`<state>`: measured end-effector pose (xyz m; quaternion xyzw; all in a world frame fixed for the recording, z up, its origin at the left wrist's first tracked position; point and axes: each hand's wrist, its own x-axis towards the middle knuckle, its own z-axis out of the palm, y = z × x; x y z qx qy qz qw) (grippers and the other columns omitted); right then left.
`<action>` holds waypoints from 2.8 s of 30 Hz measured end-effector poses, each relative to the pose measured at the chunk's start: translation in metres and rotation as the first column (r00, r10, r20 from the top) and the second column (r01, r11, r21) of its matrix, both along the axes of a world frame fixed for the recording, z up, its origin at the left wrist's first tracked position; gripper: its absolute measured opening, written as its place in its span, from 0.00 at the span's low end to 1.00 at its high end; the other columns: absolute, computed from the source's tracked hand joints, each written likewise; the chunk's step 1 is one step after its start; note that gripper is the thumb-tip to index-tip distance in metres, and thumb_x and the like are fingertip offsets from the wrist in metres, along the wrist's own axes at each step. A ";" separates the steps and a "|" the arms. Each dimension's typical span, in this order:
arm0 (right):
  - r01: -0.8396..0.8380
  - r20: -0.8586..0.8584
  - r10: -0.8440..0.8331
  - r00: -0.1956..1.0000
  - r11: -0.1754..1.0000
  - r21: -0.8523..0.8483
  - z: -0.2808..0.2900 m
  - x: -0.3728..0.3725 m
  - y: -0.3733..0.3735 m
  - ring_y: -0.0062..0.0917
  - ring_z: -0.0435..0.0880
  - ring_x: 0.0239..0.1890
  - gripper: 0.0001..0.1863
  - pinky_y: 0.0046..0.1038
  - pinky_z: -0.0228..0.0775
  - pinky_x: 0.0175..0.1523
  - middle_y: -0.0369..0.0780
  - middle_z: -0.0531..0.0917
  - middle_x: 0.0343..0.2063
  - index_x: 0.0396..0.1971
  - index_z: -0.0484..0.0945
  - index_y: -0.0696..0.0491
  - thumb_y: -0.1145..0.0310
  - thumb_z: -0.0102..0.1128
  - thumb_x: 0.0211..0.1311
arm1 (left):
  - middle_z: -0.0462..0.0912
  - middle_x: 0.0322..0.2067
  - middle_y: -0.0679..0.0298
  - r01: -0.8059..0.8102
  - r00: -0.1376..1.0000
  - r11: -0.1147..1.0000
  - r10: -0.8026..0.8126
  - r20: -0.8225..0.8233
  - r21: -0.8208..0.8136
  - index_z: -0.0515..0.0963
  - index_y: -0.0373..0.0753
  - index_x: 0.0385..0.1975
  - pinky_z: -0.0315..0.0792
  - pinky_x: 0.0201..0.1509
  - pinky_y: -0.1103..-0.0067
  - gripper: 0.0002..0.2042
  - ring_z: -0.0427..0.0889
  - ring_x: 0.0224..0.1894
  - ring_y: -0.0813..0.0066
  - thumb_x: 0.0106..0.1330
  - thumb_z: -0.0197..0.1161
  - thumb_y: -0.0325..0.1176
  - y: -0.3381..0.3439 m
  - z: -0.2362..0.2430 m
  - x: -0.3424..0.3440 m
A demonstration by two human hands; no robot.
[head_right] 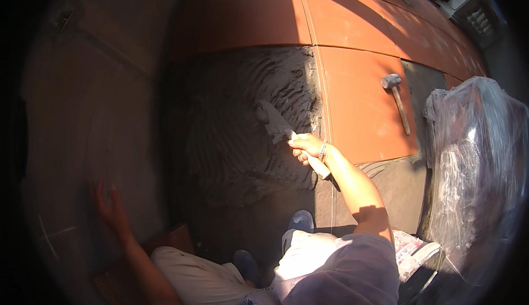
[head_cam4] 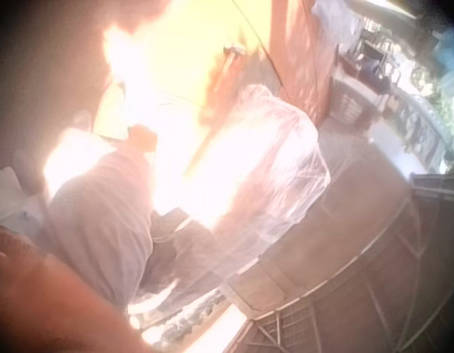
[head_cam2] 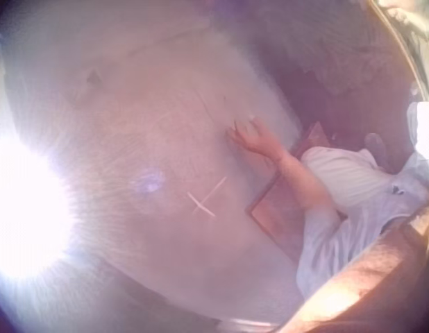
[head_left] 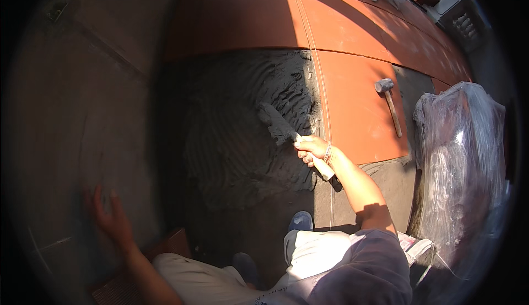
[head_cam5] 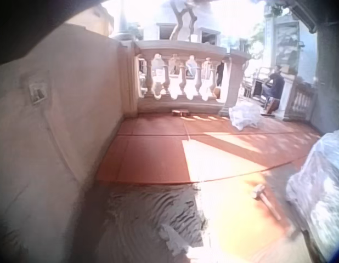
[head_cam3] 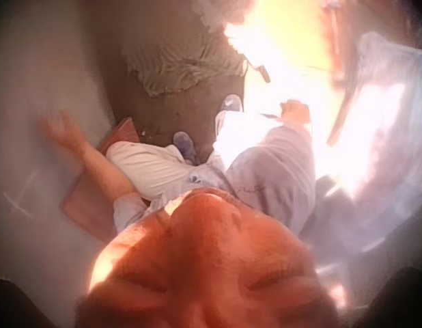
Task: The person scoops cement from a bucket, spreads it on the floor with a trowel, places a terracotta tile, and taps it with a rubber mallet to secure it. The process is repeated for another tile.
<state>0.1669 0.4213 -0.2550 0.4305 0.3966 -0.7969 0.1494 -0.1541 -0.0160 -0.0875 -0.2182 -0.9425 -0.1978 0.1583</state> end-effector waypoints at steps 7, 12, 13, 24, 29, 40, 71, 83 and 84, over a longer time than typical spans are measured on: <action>0.022 -0.273 -0.024 0.962 1.000 -0.011 0.058 0.024 -0.021 0.12 0.68 0.13 0.12 0.20 0.65 0.18 0.30 0.71 0.17 0.34 0.70 0.50 0.58 0.57 0.69 | 0.61 0.69 0.50 -0.041 0.999 0.999 0.041 -0.002 0.026 0.74 0.40 0.58 0.59 0.71 0.62 0.19 0.59 0.71 0.52 0.69 0.60 0.37 0.014 0.016 0.016; -0.050 -0.321 0.203 0.925 0.903 0.427 0.087 0.039 -0.069 0.19 0.73 0.15 0.16 0.22 0.66 0.20 0.34 0.74 0.18 0.37 0.70 0.54 0.57 0.62 0.64 | 0.61 0.69 0.51 -0.073 0.997 0.997 0.071 0.041 0.036 0.76 0.41 0.57 0.60 0.70 0.62 0.19 0.60 0.71 0.53 0.69 0.61 0.40 0.009 0.021 0.020; -0.174 -0.182 0.332 0.926 0.800 0.575 0.084 0.044 -0.082 0.25 0.76 0.15 0.17 0.26 0.68 0.21 0.37 0.77 0.19 0.38 0.70 0.55 0.58 0.64 0.62 | 0.61 0.69 0.51 -0.073 0.997 0.997 0.072 0.030 0.037 0.76 0.41 0.57 0.60 0.70 0.62 0.19 0.60 0.71 0.54 0.69 0.61 0.40 0.008 0.020 0.019; -0.623 0.418 0.581 0.699 0.206 0.755 0.023 0.085 -0.153 0.53 0.83 0.35 0.17 0.48 0.76 0.39 0.55 0.83 0.30 0.43 0.68 0.58 0.62 0.58 0.62 | 0.63 0.68 0.52 -0.108 0.984 0.981 0.083 0.155 0.162 0.76 0.41 0.57 0.61 0.69 0.64 0.17 0.60 0.71 0.56 0.71 0.59 0.40 0.001 0.020 0.021; -0.809 0.560 0.741 0.370 -0.039 0.587 0.015 0.103 -0.114 0.52 0.84 0.35 0.22 0.48 0.76 0.41 0.54 0.84 0.30 0.42 0.71 0.57 0.50 0.55 0.66 | 0.64 0.67 0.51 0.004 0.999 0.999 -0.001 -0.048 0.044 0.76 0.42 0.56 0.60 0.70 0.63 0.17 0.60 0.71 0.54 0.72 0.59 0.39 -0.013 0.020 0.014; -0.727 0.694 0.311 0.650 -0.012 0.686 -0.021 -0.014 0.036 0.54 0.83 0.43 0.22 0.49 0.74 0.49 0.58 0.83 0.37 0.43 0.72 0.60 0.52 0.47 0.70 | 0.59 0.69 0.50 -0.371 0.701 0.881 0.058 -0.711 -0.294 0.64 0.56 0.68 0.50 0.70 0.46 0.29 0.54 0.72 0.44 0.68 0.56 0.57 -0.045 0.046 -0.016; -0.654 0.675 0.030 0.737 0.285 0.701 -0.027 -0.125 0.067 0.52 0.79 0.55 0.17 0.47 0.70 0.59 0.62 0.80 0.47 0.50 0.69 0.65 0.70 0.44 0.66 | 0.56 0.71 0.51 -0.584 0.506 0.770 0.099 -0.857 -0.256 0.64 0.68 0.68 0.49 0.64 0.39 0.32 0.52 0.74 0.49 0.63 0.51 0.68 -0.052 0.021 -0.041; -0.602 0.611 0.108 0.784 0.368 0.708 -0.027 -0.247 0.024 0.49 0.78 0.57 0.20 0.44 0.72 0.59 0.58 0.78 0.53 0.57 0.68 0.62 0.68 0.43 0.71 | 0.56 0.71 0.48 -0.608 0.552 0.744 0.146 -0.821 -0.276 0.68 0.65 0.66 0.50 0.62 0.39 0.31 0.52 0.73 0.45 0.62 0.56 0.64 -0.053 0.017 -0.037; -0.576 0.582 0.117 0.805 0.389 0.719 -0.029 -0.261 0.016 0.48 0.78 0.57 0.20 0.43 0.72 0.59 0.58 0.78 0.53 0.58 0.68 0.61 0.68 0.42 0.71 | 0.55 0.71 0.48 -0.612 0.556 0.744 0.164 -0.815 -0.268 0.68 0.65 0.66 0.50 0.62 0.39 0.31 0.52 0.73 0.44 0.62 0.56 0.63 -0.053 0.017 -0.037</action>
